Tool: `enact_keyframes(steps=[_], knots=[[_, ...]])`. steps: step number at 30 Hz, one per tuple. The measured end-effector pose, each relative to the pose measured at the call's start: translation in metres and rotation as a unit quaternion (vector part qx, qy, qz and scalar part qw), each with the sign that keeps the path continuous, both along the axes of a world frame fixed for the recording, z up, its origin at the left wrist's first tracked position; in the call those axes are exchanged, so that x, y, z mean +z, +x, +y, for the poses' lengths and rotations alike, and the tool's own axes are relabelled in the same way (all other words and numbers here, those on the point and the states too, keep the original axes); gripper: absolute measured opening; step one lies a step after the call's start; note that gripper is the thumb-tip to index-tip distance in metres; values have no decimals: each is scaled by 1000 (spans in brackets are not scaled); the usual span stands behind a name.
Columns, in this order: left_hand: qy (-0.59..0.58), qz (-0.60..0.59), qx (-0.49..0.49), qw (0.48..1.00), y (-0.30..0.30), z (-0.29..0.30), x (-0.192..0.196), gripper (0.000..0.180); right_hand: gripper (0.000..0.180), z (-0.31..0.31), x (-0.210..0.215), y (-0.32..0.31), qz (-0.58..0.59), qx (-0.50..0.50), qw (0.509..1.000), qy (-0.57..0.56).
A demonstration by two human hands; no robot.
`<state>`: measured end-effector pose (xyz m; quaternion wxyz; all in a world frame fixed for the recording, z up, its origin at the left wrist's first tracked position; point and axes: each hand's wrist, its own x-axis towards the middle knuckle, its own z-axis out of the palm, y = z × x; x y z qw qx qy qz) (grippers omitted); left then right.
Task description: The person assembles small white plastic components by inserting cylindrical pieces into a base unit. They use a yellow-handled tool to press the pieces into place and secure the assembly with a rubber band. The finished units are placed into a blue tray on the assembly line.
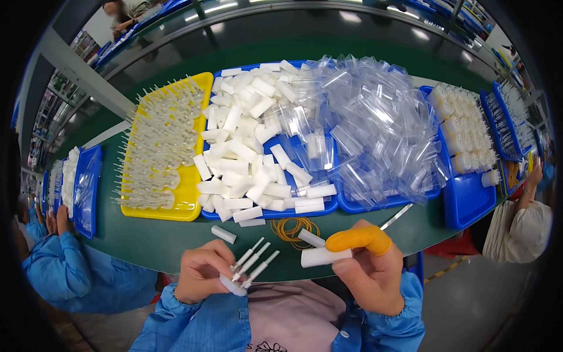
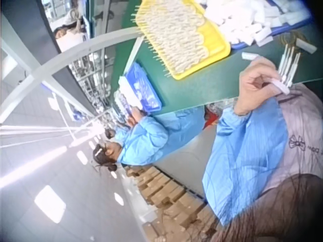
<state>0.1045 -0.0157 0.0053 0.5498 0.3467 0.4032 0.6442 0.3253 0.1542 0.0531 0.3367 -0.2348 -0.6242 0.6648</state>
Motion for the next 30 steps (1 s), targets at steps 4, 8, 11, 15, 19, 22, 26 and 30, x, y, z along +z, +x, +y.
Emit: enact_keyframes(steps=[4,8,11,15,19,22,26,30], knots=[[24,33,-47,998,13,13,3,23,16,-8,-27,7,-4,-35,996,-83],[7,37,-90,995,21,20,1,23,15,-10,-52,5,8,-67,990,-121],[-6,32,-104,994,26,21,0,23,21,-11,-57,1,39,-87,981,-171],[-15,30,-117,993,28,24,-2,23,26,-7,-60,1,48,-75,981,-174],[-22,41,-127,991,28,25,-3,24,23,-6,-56,3,41,-41,979,-196],[-26,72,-119,990,26,25,-3,24,20,-7,-55,4,18,10,980,-197],[18,214,-83,973,23,26,-9,24,16,-9,-56,0,-13,85,989,-124],[-3,169,-43,985,31,26,-19,23,17,-27,-63,-4,-15,72,992,-107]])
